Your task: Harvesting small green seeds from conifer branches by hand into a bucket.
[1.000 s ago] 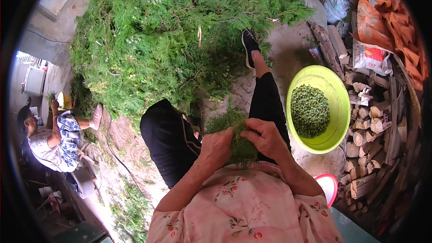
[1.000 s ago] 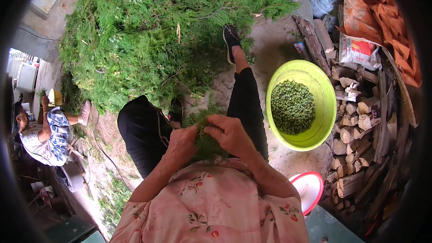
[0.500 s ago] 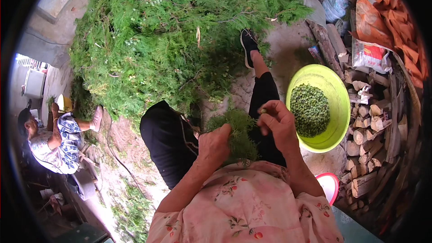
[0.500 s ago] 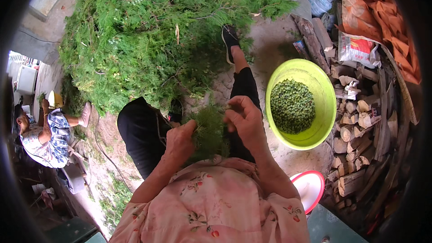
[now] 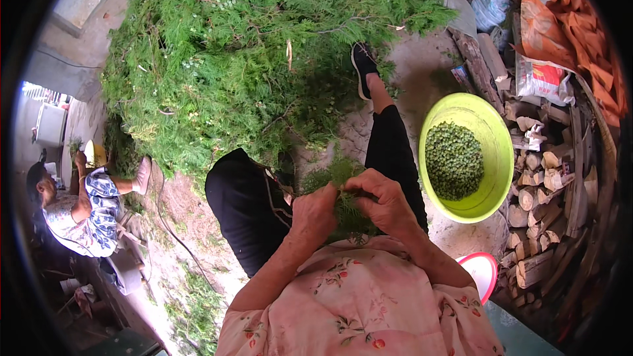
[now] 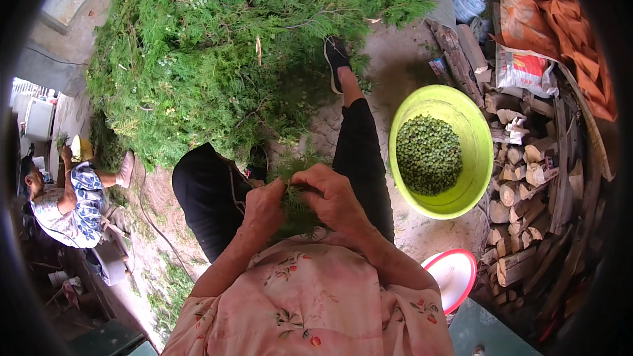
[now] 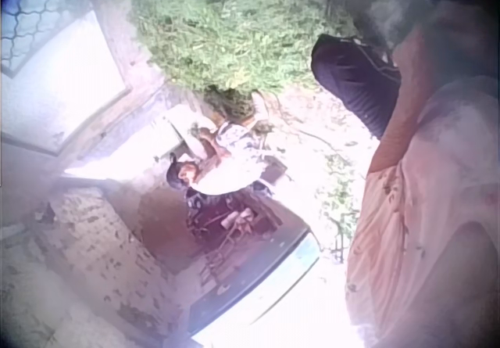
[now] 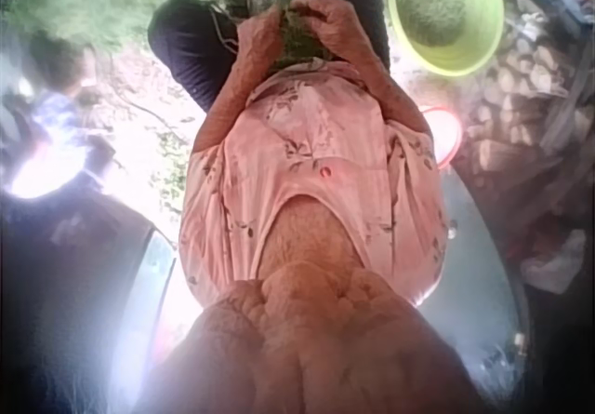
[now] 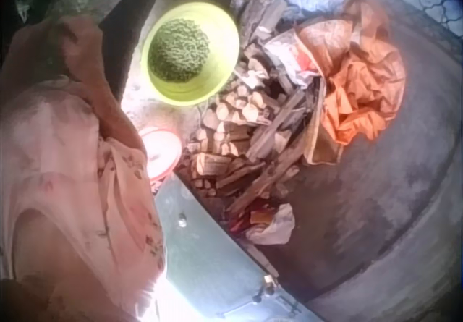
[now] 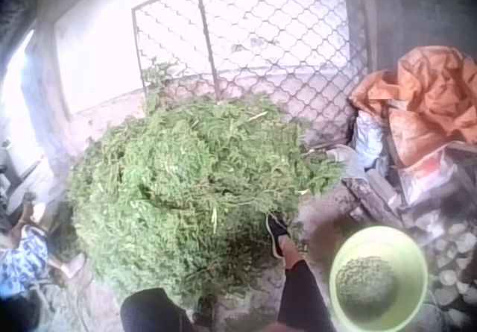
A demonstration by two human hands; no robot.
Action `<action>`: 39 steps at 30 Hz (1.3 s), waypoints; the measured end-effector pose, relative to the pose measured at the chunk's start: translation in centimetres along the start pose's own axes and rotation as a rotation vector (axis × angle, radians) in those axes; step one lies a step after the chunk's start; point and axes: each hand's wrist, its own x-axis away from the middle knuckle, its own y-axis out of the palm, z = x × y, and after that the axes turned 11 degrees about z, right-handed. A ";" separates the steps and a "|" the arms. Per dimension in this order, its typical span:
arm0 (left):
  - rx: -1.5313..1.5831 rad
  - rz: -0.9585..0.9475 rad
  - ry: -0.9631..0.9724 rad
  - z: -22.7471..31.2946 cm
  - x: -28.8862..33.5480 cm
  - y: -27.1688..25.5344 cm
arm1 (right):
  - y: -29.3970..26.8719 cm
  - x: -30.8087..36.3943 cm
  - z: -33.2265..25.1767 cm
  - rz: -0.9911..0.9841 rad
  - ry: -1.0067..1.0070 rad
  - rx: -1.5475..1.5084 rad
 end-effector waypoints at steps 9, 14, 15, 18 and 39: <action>-0.075 -0.074 0.050 -1.2 -0.7 0.5 | -3.3 -0.3 -0.9 -0.299 -0.075 0.115; 0.438 0.128 -0.135 -4.1 -2.0 -0.5 | -9.4 -0.2 0.3 0.230 0.125 0.120; 0.609 0.180 -0.220 -4.0 -2.9 -1.1 | -11.2 0.0 2.5 0.333 0.124 0.173; 0.695 0.135 -0.554 -5.0 -4.7 -3.2 | -17.3 1.1 8.0 0.504 0.201 0.413; 1.628 0.411 -0.675 -2.5 -13.5 -7.9 | -0.1 0.0 3.9 -0.077 0.147 0.176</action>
